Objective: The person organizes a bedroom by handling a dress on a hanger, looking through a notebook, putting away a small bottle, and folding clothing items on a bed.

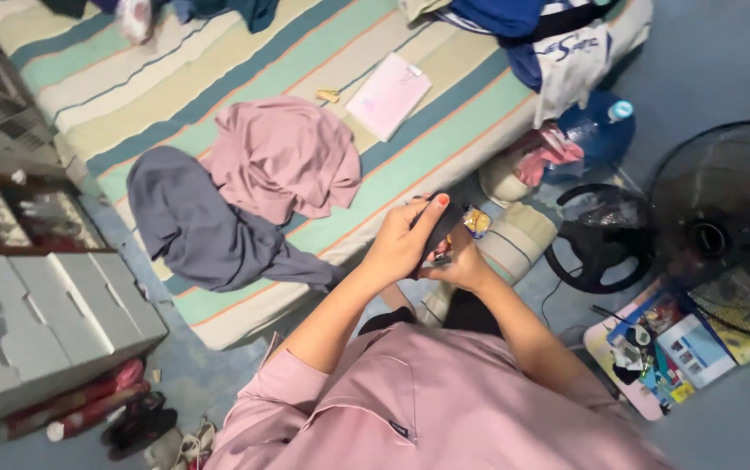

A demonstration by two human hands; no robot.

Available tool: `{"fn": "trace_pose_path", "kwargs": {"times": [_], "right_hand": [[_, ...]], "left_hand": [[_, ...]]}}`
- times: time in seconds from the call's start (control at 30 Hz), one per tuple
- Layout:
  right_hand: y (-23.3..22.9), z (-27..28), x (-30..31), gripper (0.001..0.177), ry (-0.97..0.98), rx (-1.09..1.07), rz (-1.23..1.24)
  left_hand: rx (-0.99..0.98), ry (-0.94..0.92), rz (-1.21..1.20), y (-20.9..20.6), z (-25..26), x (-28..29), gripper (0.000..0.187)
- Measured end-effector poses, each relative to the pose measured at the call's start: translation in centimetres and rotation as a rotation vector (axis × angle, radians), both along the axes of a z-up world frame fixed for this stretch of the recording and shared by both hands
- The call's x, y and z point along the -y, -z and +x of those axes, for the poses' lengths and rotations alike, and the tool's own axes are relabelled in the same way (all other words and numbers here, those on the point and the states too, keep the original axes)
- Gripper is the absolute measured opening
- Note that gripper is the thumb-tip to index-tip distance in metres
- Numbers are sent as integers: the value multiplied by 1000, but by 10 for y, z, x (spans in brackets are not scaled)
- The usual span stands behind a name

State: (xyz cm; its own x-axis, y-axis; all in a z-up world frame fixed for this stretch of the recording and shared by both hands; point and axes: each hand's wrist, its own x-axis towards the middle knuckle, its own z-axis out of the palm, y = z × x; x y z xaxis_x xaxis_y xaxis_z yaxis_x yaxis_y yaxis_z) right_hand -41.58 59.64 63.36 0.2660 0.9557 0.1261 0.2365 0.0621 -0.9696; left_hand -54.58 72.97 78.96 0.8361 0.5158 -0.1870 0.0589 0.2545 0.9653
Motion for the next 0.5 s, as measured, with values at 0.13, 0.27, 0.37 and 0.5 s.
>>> {"fn": "trace_pose_path", "kwargs": {"times": [0.13, 0.27, 0.37, 0.5], "right_hand": [[76, -23, -7, 140, -19, -209, -25], [49, -46, -29, 124, -163, -238, 230], [8, -66, -55, 85, -199, 85, 120], [-7, -79, -85, 35, -292, -198, -320]], "left_hand": [[54, -202, -16, 0, -15, -9, 49], [92, -393, -77, 1, -25, -27, 45], [102, -520, -62, 9, -36, -54, 47], [155, -674, -29, 20, -64, -109, 55]]}}
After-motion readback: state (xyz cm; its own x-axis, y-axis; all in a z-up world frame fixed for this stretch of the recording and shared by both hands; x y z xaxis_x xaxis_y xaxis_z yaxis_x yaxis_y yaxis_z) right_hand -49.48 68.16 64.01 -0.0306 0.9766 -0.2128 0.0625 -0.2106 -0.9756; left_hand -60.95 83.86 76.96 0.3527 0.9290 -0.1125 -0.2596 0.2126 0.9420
